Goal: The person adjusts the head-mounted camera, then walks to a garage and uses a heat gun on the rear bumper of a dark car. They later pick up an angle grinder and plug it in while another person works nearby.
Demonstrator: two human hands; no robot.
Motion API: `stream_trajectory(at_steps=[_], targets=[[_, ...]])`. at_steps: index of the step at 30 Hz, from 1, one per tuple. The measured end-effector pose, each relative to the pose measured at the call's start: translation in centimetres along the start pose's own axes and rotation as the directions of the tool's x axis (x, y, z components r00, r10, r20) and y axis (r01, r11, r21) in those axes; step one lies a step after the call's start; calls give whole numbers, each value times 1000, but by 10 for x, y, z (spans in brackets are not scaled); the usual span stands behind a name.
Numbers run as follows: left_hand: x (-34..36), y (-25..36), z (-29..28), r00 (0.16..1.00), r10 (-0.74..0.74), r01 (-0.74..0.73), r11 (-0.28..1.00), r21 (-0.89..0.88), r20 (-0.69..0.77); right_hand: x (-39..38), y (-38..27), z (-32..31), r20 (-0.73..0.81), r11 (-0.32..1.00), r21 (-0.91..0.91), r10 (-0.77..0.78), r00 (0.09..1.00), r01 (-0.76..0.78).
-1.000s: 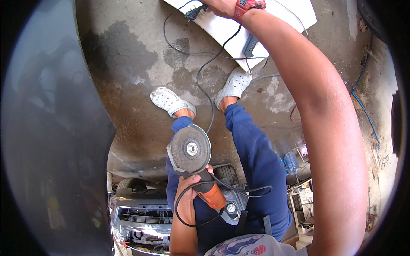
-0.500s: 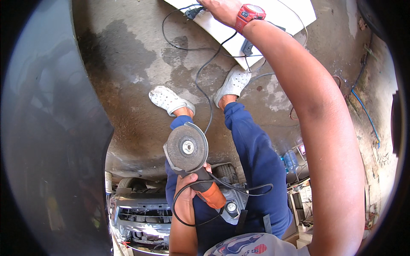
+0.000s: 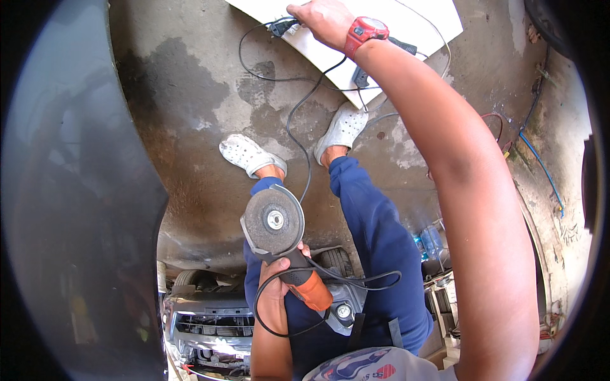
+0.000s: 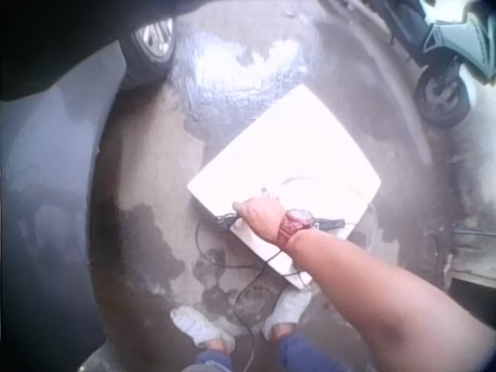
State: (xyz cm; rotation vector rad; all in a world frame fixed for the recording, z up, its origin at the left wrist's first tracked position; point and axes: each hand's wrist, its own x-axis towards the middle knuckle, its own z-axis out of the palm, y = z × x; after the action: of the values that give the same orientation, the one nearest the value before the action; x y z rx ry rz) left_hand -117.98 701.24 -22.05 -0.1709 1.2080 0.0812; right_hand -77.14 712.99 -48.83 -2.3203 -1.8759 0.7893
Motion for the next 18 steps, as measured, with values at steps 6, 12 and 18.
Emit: stream_trajectory(at_steps=[6, 12, 18], targets=[[0, -1, -2, 1000, 3, -3, 1000, -1, -1, -54, 35, -63, -256, 944, 291, 231, 939, -153], [1, -2, -4, 999, 18, -16, 998, -67, 32, -150, 116, -64, -196, 676, 434, 716, 670, -595], [2, -1, 2, 999, 19, -14, 995, -95, 51, -182, 82, -54, -93, 115, 981, 986, 136, -159]])
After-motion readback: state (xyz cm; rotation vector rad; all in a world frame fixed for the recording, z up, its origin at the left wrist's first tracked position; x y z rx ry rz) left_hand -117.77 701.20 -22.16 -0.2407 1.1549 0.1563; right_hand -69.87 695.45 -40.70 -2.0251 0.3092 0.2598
